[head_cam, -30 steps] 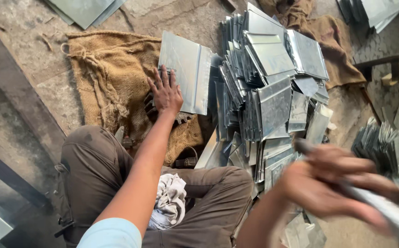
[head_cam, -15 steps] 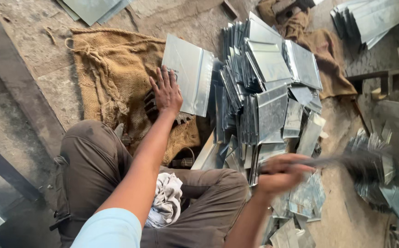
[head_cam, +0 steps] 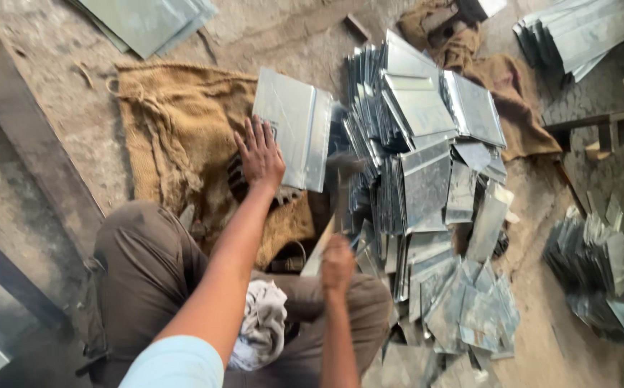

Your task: The person uses a hammer to flatten and shape metal sheets against a large gear acting as an anvil on the floor.

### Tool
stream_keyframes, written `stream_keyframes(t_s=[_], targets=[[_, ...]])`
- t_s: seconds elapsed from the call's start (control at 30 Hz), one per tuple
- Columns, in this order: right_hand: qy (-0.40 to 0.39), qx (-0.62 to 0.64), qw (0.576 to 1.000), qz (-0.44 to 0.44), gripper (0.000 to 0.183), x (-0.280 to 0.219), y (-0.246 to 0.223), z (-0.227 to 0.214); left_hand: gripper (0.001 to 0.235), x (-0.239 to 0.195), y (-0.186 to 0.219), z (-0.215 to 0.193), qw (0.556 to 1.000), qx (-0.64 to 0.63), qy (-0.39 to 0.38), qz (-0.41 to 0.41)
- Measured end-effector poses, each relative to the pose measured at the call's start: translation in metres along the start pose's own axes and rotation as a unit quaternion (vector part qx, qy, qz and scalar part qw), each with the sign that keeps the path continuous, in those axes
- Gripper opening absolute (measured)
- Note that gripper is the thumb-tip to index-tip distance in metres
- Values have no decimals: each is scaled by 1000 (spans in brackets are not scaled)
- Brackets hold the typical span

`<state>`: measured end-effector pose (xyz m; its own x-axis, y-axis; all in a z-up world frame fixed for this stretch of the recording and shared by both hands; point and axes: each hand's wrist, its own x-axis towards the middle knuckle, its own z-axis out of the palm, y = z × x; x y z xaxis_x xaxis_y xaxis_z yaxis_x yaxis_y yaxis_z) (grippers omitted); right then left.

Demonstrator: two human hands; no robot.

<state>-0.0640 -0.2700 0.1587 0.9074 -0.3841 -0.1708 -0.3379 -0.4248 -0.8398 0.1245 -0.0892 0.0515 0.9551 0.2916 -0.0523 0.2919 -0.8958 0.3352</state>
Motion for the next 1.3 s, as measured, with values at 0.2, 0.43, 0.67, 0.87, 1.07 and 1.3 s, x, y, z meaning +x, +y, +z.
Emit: stream_keyframes(t_s=[0.2,0.43,0.67,0.87,1.07,1.3], targets=[[28,286,882,-373,39,-19,-150,-103,64,-2,-2,7,997,1,72,-1],[29,86,944,-318,41,-26,-27,9,66,2,-5,9,998,25,52,4],[-57,174,983,-17,26,-18,9,-8,64,9,-6,8,997,-25,71,0],[2,227,957,-182,21,-24,-2,1,67,2,-5,4,996,-22,85,-3],[-50,-57,996,52,31,-17,30,26,67,-5,-4,4,998,8,61,-7],[-68,457,855,-236,27,-17,-111,-88,68,-5,-2,0,999,42,19,-3]])
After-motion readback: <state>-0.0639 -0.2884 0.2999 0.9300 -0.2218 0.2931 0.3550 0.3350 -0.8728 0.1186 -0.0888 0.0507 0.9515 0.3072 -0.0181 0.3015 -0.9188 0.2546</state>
